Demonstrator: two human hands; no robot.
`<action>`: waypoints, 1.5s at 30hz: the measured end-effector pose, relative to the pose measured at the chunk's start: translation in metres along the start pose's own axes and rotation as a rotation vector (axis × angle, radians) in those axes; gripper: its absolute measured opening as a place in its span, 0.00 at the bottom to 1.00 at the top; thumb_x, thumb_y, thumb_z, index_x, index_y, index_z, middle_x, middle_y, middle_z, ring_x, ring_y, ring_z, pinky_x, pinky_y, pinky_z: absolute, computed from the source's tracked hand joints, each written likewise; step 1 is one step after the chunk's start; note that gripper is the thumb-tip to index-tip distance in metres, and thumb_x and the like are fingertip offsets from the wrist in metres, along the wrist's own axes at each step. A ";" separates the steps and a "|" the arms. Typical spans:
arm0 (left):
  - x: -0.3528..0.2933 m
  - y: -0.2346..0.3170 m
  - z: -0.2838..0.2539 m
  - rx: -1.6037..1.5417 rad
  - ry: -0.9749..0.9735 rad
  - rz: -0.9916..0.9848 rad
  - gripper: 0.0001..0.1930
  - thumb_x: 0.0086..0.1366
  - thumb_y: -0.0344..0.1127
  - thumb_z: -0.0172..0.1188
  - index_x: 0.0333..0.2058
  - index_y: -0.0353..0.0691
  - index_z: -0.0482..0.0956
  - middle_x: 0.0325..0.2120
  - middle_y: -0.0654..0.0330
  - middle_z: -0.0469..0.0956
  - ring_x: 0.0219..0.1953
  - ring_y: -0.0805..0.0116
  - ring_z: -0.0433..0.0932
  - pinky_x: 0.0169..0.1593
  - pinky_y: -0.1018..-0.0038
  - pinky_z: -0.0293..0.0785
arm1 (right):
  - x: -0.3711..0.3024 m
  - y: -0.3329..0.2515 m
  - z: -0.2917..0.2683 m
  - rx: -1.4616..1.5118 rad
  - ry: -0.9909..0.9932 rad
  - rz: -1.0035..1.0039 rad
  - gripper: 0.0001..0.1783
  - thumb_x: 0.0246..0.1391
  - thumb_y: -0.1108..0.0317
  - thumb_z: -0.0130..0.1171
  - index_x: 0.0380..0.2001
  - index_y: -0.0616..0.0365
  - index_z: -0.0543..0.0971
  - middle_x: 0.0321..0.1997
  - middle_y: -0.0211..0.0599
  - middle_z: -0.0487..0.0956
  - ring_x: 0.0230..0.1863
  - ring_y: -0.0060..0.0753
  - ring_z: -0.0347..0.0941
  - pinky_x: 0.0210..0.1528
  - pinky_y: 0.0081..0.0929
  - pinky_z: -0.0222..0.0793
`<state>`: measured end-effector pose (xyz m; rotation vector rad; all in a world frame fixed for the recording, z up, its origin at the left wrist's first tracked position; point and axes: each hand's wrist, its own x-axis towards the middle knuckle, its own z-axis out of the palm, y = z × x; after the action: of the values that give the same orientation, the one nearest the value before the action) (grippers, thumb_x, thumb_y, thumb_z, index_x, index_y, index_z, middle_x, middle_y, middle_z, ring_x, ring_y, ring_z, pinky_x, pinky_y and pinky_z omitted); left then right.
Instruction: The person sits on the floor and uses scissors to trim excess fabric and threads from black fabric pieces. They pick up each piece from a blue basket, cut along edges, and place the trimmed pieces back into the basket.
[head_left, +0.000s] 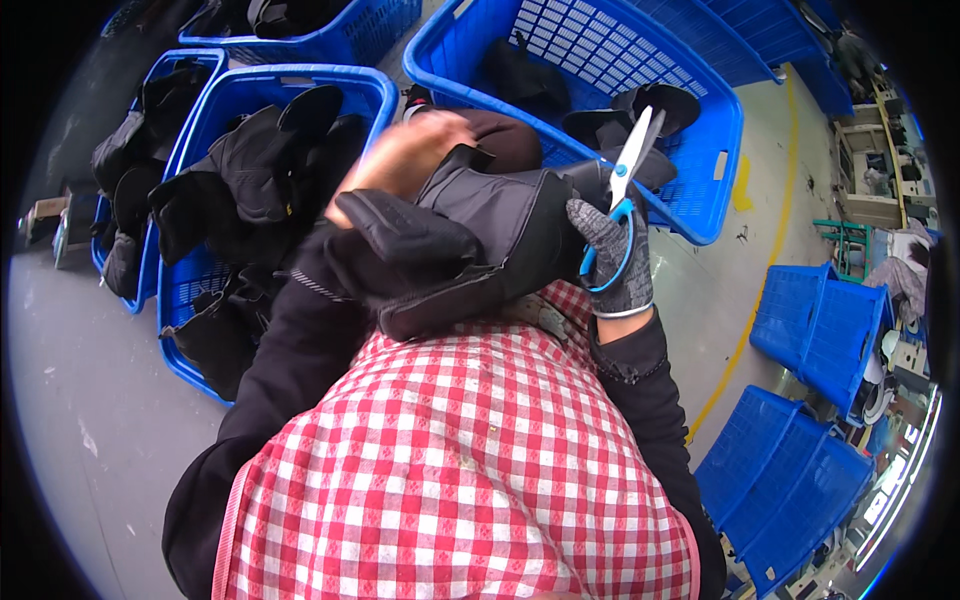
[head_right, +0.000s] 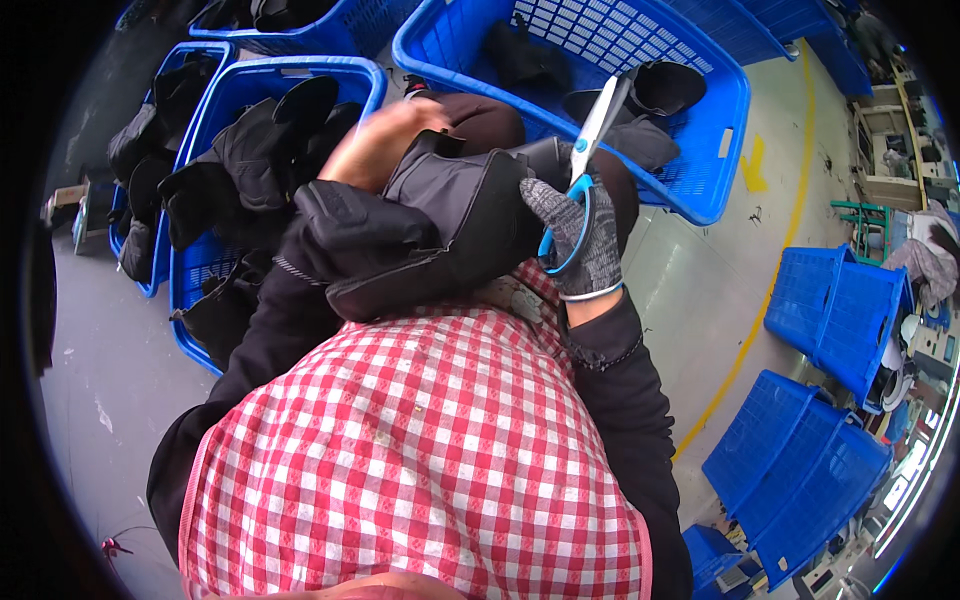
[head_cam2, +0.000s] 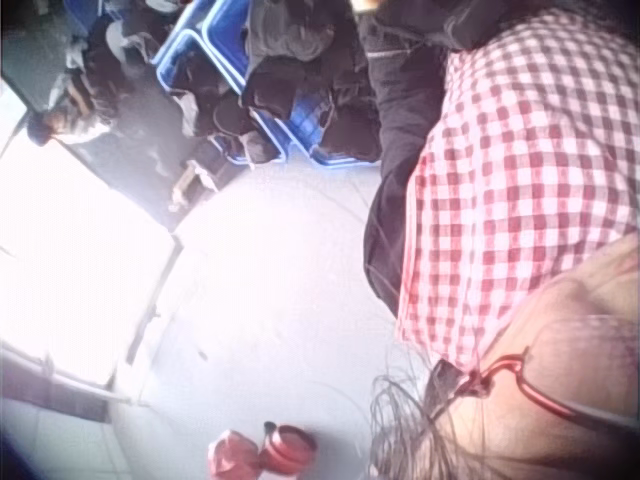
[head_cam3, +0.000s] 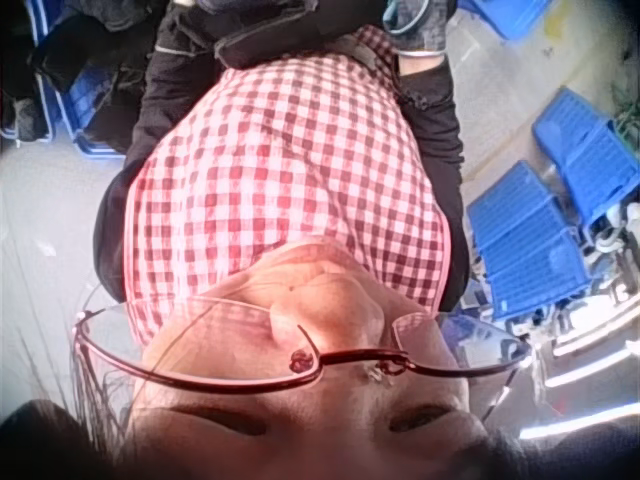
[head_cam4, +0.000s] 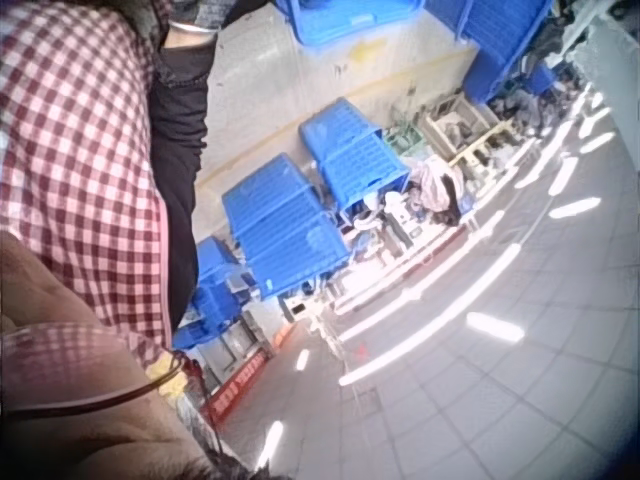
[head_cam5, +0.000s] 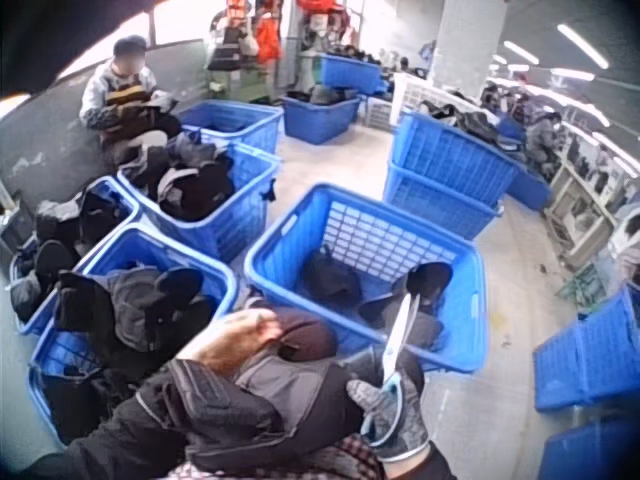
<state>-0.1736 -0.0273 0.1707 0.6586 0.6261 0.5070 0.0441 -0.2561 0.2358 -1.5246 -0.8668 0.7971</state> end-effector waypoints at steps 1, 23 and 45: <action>-0.003 0.031 0.000 0.044 0.108 0.067 0.19 0.75 0.39 0.59 0.56 0.32 0.76 0.48 0.54 0.81 0.50 0.63 0.81 0.57 0.66 0.75 | -0.004 0.004 -0.004 0.011 0.064 0.010 0.18 0.59 0.69 0.69 0.51 0.63 0.81 0.51 0.44 0.82 0.54 0.37 0.80 0.56 0.30 0.76; -0.040 -0.029 0.107 1.560 -0.228 1.067 0.24 0.51 0.42 0.77 0.45 0.41 0.81 0.36 0.61 0.77 0.43 0.60 0.76 0.52 0.64 0.65 | 0.014 -0.062 -0.039 -0.620 -0.084 -0.415 0.28 0.53 0.56 0.77 0.53 0.58 0.80 0.44 0.40 0.85 0.44 0.42 0.84 0.47 0.31 0.80; -0.021 -0.003 0.080 1.384 -0.326 0.883 0.20 0.55 0.46 0.76 0.40 0.42 0.83 0.33 0.64 0.76 0.42 0.65 0.72 0.58 0.63 0.59 | -0.046 0.067 -0.014 -0.140 -0.306 0.111 0.19 0.63 0.70 0.64 0.55 0.60 0.77 0.53 0.42 0.81 0.51 0.41 0.81 0.54 0.33 0.78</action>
<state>-0.1341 -0.0744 0.2264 2.3356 0.2611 0.7114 0.0398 -0.3083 0.1721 -1.6089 -1.0878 1.0894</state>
